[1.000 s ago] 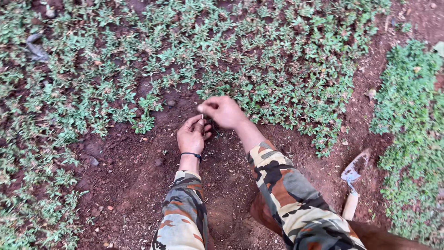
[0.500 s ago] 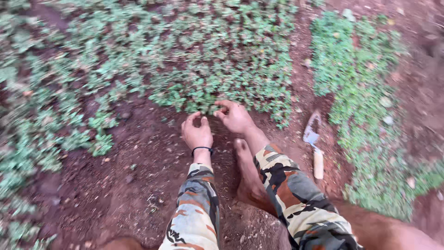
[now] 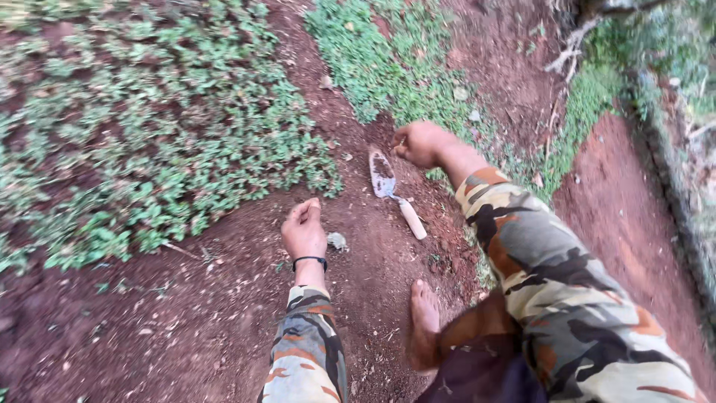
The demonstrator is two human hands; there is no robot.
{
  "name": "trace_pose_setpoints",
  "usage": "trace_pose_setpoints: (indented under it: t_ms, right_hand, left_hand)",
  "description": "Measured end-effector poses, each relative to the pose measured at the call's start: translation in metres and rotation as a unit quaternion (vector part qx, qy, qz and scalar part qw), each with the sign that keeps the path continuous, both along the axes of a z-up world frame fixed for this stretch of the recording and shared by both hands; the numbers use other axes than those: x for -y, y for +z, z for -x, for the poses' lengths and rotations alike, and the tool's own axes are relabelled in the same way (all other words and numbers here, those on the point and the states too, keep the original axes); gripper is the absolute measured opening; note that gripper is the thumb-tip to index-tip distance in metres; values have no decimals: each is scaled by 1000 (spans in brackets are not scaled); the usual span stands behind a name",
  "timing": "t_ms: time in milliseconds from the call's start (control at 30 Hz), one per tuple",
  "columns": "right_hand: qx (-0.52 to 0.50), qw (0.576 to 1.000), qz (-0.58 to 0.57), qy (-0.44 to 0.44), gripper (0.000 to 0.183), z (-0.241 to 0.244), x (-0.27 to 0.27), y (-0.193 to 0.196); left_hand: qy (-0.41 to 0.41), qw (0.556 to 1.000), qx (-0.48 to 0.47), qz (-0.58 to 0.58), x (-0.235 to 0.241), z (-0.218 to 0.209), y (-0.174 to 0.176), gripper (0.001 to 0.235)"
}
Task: The person uses a trowel to dig small holes in the soil and then places seedlings into the holes by hand.
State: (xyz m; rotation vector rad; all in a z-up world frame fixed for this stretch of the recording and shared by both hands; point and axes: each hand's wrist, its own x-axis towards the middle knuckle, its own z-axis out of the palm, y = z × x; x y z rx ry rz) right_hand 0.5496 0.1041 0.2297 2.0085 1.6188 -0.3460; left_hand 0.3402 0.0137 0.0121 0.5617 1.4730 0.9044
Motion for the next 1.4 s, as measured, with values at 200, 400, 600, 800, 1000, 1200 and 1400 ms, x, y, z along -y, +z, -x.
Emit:
trace_pose_setpoints:
  t_ms: [200, 400, 600, 800, 1000, 1200, 1400]
  right_hand:
    - [-74, 995, 2, -70, 27, -114, 61, -15]
    - [-162, 971, 77, -160, 28, -159, 127, -65]
    - [-279, 945, 94, -143, 59, -172, 151, -115]
    - [-459, 863, 16, -212, 61, -210, 168, -138]
    - [-594, 683, 32, -424, 61, -260, 204, -104]
    - [-643, 582, -17, -497, 55, -292, 214, -88]
    - [-648, 539, 13, -538, 54, -285, 185, -86]
  left_hand:
    - [-74, 995, -50, -53, 15, -21, 16, 14]
    - [-176, 967, -163, -91, 20, -50, -16, 19]
    - [-215, 962, -154, -70, 3, -131, -30, 30]
    - [-213, 970, -113, -30, -26, -236, -42, 59]
    - [-201, 922, -324, -63, -10, -302, -52, 43]
    - [-271, 946, -150, 93, -3, -358, -54, 52]
    - [-274, 937, -177, 124, -11, -365, -135, 71]
